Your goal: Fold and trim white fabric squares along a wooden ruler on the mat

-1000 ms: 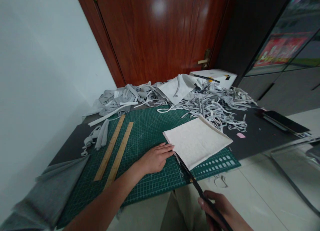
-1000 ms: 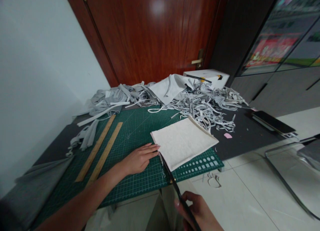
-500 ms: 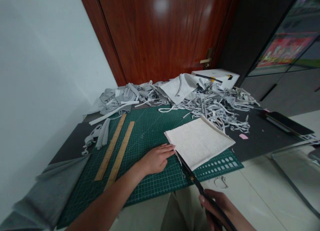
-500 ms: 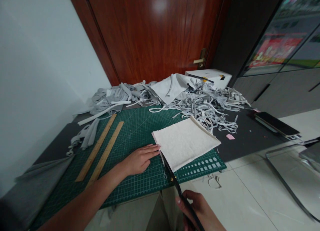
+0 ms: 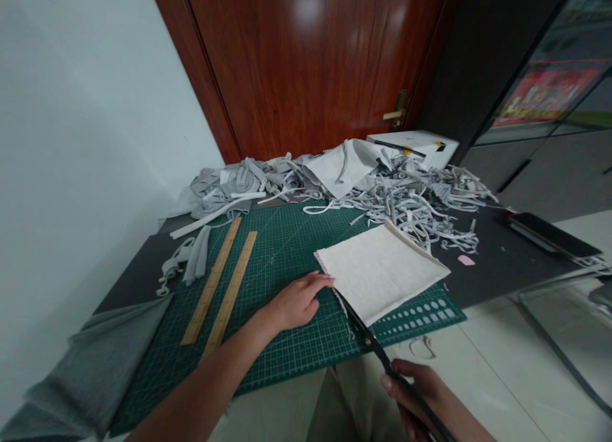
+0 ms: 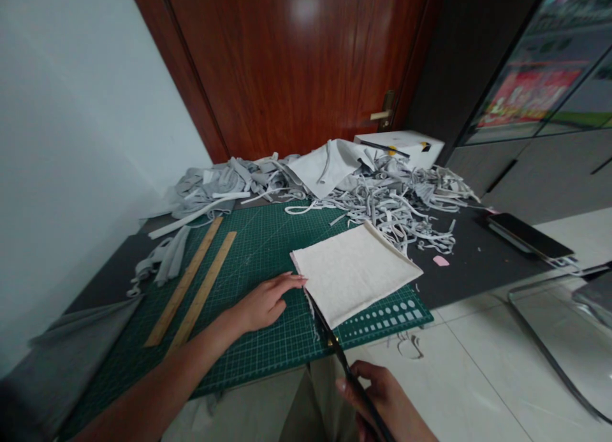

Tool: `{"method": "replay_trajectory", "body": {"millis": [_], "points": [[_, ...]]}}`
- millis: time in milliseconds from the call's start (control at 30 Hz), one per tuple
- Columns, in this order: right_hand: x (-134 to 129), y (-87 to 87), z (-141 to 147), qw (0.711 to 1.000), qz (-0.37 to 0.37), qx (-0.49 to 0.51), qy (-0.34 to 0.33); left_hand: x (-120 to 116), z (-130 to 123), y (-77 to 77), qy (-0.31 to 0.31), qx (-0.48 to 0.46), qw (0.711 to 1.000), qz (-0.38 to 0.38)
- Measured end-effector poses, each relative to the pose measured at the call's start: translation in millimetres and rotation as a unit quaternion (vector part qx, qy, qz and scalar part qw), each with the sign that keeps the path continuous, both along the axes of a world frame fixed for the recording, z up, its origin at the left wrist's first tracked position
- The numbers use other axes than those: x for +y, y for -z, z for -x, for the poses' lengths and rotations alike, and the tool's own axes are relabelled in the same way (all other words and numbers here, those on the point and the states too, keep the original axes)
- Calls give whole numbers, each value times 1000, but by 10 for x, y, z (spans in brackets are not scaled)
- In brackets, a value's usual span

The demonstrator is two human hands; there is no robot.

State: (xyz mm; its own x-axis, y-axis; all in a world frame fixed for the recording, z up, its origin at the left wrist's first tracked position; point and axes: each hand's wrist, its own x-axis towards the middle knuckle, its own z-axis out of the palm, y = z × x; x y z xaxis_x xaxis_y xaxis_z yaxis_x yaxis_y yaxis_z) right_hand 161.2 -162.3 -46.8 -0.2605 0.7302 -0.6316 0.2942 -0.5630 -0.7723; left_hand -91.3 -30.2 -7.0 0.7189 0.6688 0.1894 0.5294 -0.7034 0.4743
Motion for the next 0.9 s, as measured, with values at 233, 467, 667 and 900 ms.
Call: {"method": "replay_trajectory", "body": {"millis": [233,467,667,900], "points": [[-2,-35,9,1000,-16,-7,-9,83,-49,-48,29,7,999,-44],[-8,17,21,999,-27,-24,-4,176,-101,-145,53,72,990,-107],[-9,109,9,999,-34,-32,-4,196,25,-140,57,134,987,-71],[-9,49,5,998,-44,-35,-15,184,66,-75,36,106,994,-19]]}}
